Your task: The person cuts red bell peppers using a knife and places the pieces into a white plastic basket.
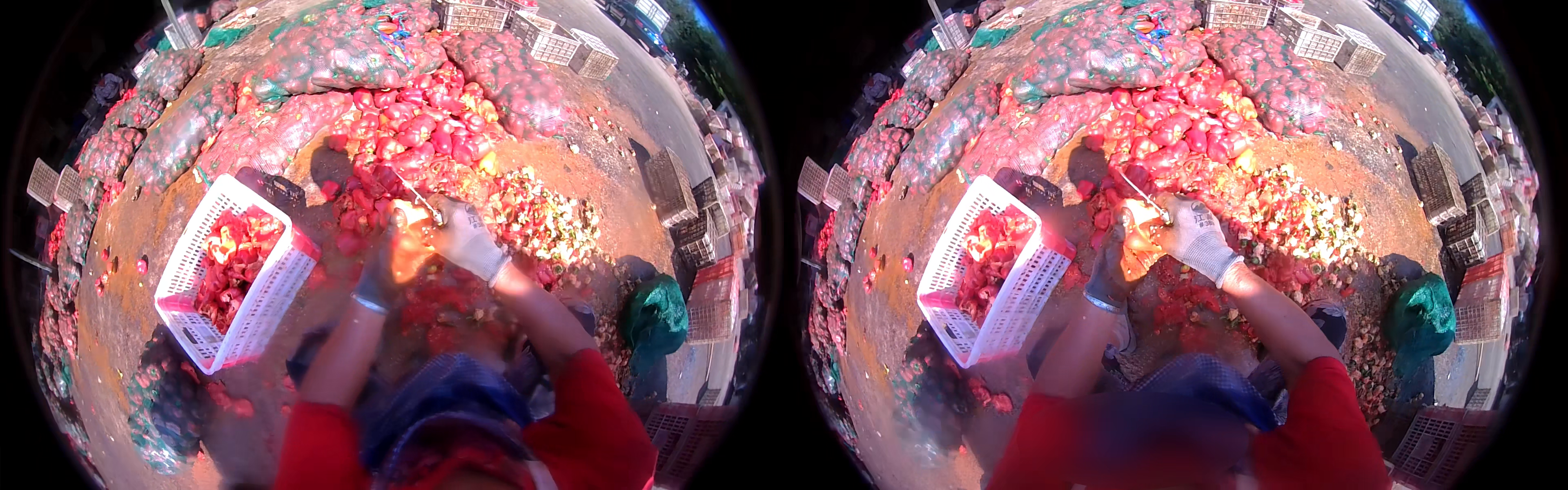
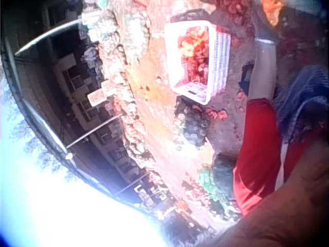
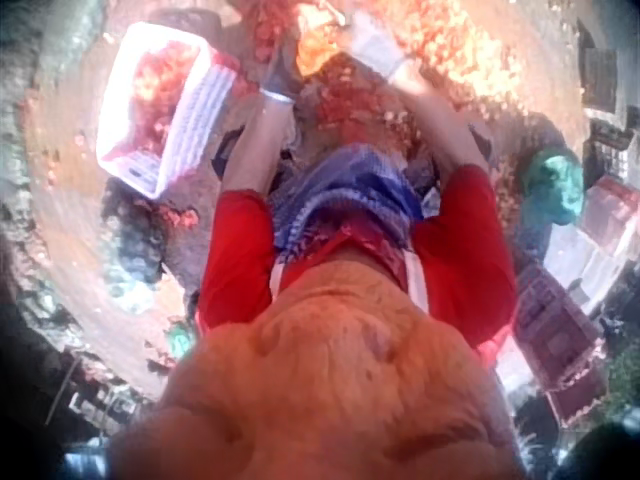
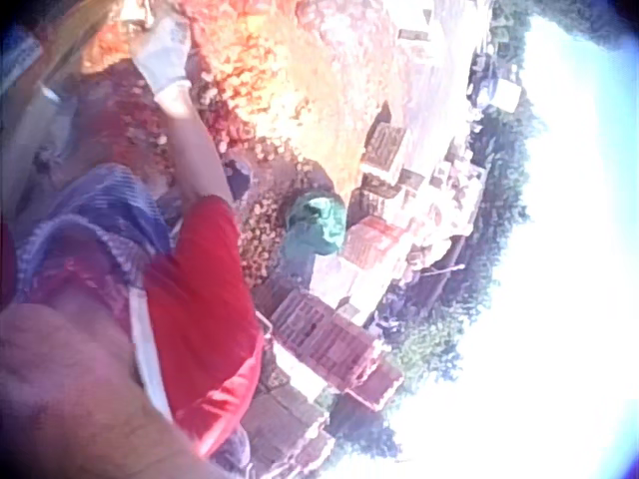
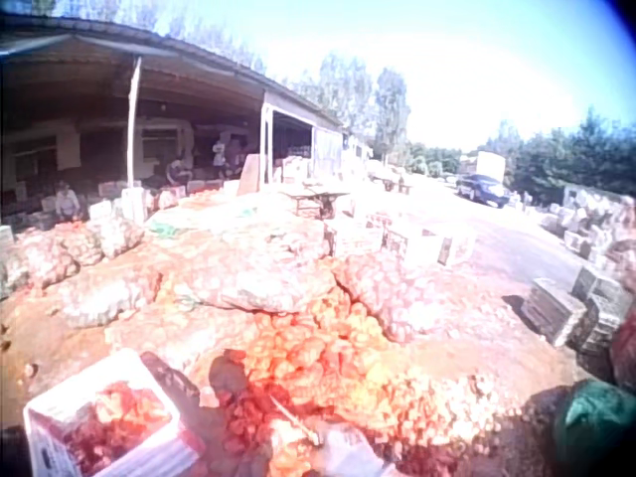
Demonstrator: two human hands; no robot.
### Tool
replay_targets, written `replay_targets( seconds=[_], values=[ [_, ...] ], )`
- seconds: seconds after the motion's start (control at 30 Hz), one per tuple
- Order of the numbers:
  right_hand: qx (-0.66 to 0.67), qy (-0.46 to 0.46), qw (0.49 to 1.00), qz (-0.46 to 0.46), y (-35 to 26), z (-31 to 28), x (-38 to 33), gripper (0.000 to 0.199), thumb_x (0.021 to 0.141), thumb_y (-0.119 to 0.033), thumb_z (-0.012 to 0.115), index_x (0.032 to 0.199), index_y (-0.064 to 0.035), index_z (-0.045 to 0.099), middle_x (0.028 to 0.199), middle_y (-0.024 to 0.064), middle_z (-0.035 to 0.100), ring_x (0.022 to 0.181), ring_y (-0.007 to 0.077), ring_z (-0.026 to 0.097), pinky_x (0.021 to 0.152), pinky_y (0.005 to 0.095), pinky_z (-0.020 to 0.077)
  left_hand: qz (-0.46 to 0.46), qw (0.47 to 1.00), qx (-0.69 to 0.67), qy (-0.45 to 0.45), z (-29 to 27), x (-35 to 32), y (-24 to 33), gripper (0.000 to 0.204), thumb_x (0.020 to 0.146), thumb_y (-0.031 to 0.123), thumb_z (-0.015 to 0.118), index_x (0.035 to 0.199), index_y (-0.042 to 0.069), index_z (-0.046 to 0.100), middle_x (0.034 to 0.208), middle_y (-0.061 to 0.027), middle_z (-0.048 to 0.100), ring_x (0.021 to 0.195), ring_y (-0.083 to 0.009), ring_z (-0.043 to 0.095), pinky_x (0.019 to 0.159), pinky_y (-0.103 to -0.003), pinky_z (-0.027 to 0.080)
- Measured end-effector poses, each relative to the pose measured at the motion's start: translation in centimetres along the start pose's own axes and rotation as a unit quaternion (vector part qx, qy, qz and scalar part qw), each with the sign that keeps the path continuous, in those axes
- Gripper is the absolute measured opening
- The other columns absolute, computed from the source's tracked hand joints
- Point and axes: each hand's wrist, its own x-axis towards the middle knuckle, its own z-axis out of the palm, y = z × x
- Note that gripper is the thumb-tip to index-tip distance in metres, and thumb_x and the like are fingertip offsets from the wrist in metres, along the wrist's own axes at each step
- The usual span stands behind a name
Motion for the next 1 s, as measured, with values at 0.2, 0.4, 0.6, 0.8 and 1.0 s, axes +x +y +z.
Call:
replay_targets(
  seconds=[0.2,0.4,0.6,0.8,1.0],
  values=[
    [-0.004,0.026,1.000,-0.017,5.9,0.9,-4.2,0.035,0.082,-0.035,0.062,0.098,-0.0038,0.065,0.098,0.0222,0.066,0.095,0.0372,0.064,0.081,0.0476,0.0491,-0.020,0.984,0.173,-0.042,-0.6,-2.7,-4.0,0.054,0.101,0.045,0.043,0.133,0.001,0.045,0.123,-0.0157,0.056,0.104,-0.0253,0.061,0.093,-0.040,0.052],
    [-0.059,0.018,0.994,0.087,5.9,-5.2,-9.7,0.048,0.071,-0.039,0.070,0.100,-0.0010,0.061,0.078,0.0181,0.068,0.077,0.0353,0.068,0.070,0.0452,0.0527,-0.209,0.978,0.015,-0.008,8.6,-2.7,-3.4,0.029,0.099,0.033,0.053,0.115,0.010,0.058,0.099,-0.0034,0.065,0.079,-0.0168,0.062,0.065,-0.032,0.053],
    [-0.127,0.155,0.977,0.076,9.0,-5.5,-11.9,0.025,0.079,-0.031,0.065,0.086,-0.0082,0.058,0.068,0.0108,0.064,0.061,0.0295,0.066,0.049,0.0431,0.0480,-0.329,0.934,-0.136,0.022,12.1,-1.3,-3.5,0.026,0.096,0.028,0.058,0.115,0.010,0.058,0.100,-0.0014,0.065,0.080,-0.0143,0.060,0.069,-0.031,0.051],
    [-0.026,0.142,0.987,0.073,12.1,-5.9,-12.8,0.033,0.075,-0.039,0.066,0.083,-0.0068,0.064,0.076,0.0136,0.066,0.075,0.0337,0.066,0.065,0.0436,0.0520,-0.307,0.947,-0.065,-0.069,13.1,-0.6,-3.4,0.031,0.097,0.022,0.056,0.124,0.007,0.054,0.113,-0.0052,0.061,0.098,-0.0172,0.059,0.078,-0.034,0.051],
    [0.322,0.021,0.933,0.159,12.1,-9.3,-12.1,0.033,0.077,-0.035,0.072,0.091,-0.0050,0.071,0.085,0.0146,0.071,0.078,0.0214,0.070,0.070,0.0360,0.0545,-0.300,0.944,0.000,-0.135,12.9,0.3,-3.1,0.043,0.098,0.027,0.053,0.134,0.003,0.047,0.125,-0.0112,0.057,0.111,-0.0236,0.058,0.090,-0.044,0.053]
  ],
)
